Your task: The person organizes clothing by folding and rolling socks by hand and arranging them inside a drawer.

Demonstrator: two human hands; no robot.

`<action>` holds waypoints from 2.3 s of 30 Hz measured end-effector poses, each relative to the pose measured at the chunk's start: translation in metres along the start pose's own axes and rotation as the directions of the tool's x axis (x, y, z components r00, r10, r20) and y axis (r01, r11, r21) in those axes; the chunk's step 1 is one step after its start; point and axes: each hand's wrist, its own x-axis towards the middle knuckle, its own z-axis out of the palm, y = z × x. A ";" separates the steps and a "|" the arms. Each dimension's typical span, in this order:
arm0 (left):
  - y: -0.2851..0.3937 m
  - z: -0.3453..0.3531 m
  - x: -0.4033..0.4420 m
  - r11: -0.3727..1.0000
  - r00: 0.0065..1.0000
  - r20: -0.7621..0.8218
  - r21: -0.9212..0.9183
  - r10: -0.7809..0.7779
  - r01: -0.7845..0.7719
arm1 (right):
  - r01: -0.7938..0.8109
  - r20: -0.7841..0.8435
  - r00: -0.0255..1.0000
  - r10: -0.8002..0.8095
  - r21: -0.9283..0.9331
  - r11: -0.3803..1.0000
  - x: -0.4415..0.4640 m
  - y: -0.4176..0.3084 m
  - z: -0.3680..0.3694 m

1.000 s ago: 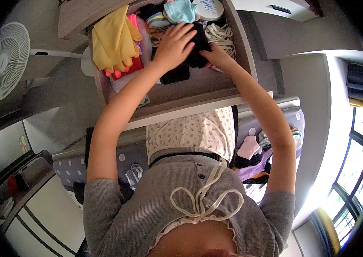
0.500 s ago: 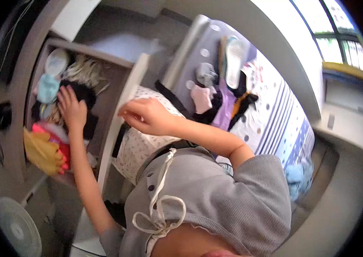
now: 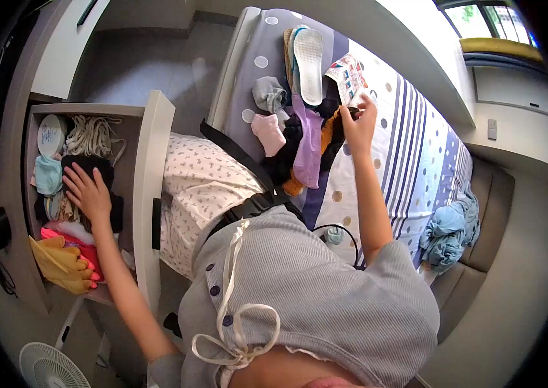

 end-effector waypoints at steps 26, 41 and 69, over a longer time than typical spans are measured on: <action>-0.020 -0.023 0.007 0.952 0.988 0.148 -0.306 0.034 0.013 | 0.013 0.002 1.000 -0.014 -0.385 0.923 0.069 -0.100 -0.146; 0.064 -0.199 0.019 0.532 0.926 -0.234 -0.765 0.296 -0.363 | 0.238 0.027 0.822 -0.569 0.891 0.386 0.034 -0.263 -0.064; 0.028 -0.172 -0.077 -0.782 0.786 0.542 -0.611 -0.298 0.125 | 0.491 0.552 -0.086 -0.829 0.748 0.447 -0.125 -0.391 0.193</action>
